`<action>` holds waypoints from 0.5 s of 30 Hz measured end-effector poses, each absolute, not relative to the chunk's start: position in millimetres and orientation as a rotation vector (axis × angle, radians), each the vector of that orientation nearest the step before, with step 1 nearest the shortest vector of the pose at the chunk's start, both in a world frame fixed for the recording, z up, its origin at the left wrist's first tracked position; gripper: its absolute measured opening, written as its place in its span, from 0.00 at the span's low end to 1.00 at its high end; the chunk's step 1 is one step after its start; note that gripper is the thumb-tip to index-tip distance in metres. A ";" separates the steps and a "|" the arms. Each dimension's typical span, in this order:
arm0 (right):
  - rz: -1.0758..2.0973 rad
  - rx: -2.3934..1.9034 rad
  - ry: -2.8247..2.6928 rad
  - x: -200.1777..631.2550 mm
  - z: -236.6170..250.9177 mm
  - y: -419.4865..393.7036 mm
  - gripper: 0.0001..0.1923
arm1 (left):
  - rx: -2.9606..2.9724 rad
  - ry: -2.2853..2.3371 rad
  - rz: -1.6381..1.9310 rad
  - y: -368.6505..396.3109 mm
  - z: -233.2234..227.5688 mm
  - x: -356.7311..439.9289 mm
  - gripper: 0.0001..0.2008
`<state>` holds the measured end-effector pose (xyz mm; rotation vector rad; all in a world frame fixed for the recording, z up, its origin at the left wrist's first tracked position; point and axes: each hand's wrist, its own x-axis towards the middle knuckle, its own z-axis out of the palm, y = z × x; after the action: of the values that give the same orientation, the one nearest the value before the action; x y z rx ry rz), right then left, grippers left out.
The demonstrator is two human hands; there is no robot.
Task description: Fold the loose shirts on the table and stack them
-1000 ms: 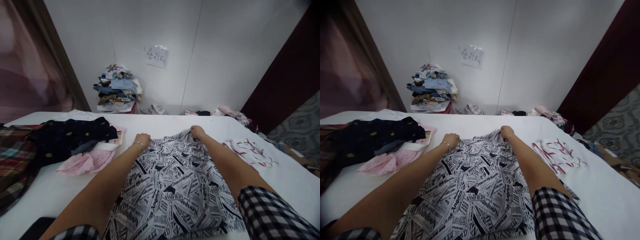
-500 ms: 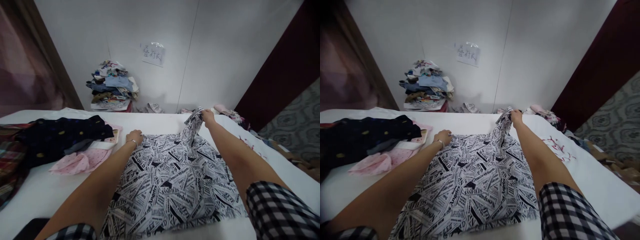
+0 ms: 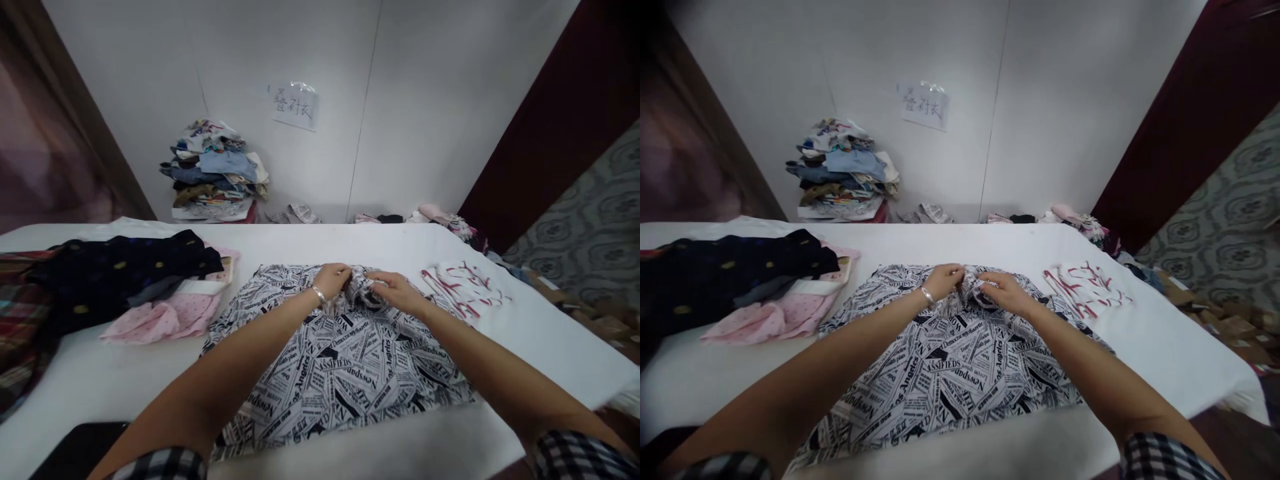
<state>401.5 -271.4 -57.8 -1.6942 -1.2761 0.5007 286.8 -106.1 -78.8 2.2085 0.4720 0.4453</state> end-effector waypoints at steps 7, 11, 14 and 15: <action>0.530 -1.322 -0.584 445.0 -72.4 -277.9 0.09 | 2.606 0.634 0.344 -69.1 -85.1 284.1 0.19; 0.591 -1.183 -0.441 467.2 -55.6 -267.7 0.11 | 2.739 0.941 0.194 -4.8 -95.4 252.7 0.25; 0.569 -1.155 -0.414 478.6 -50.7 -256.6 0.09 | 2.798 1.092 0.076 21.7 -106.5 238.9 0.28; 0.558 -1.149 -0.412 482.4 -50.0 -252.5 0.09 | 2.818 1.124 0.049 25.9 -108.8 237.3 0.27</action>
<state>482.4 -252.5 -50.0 -1.1491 -0.4117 0.5577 237.3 25.9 -108.8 2.8177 1.1239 0.0488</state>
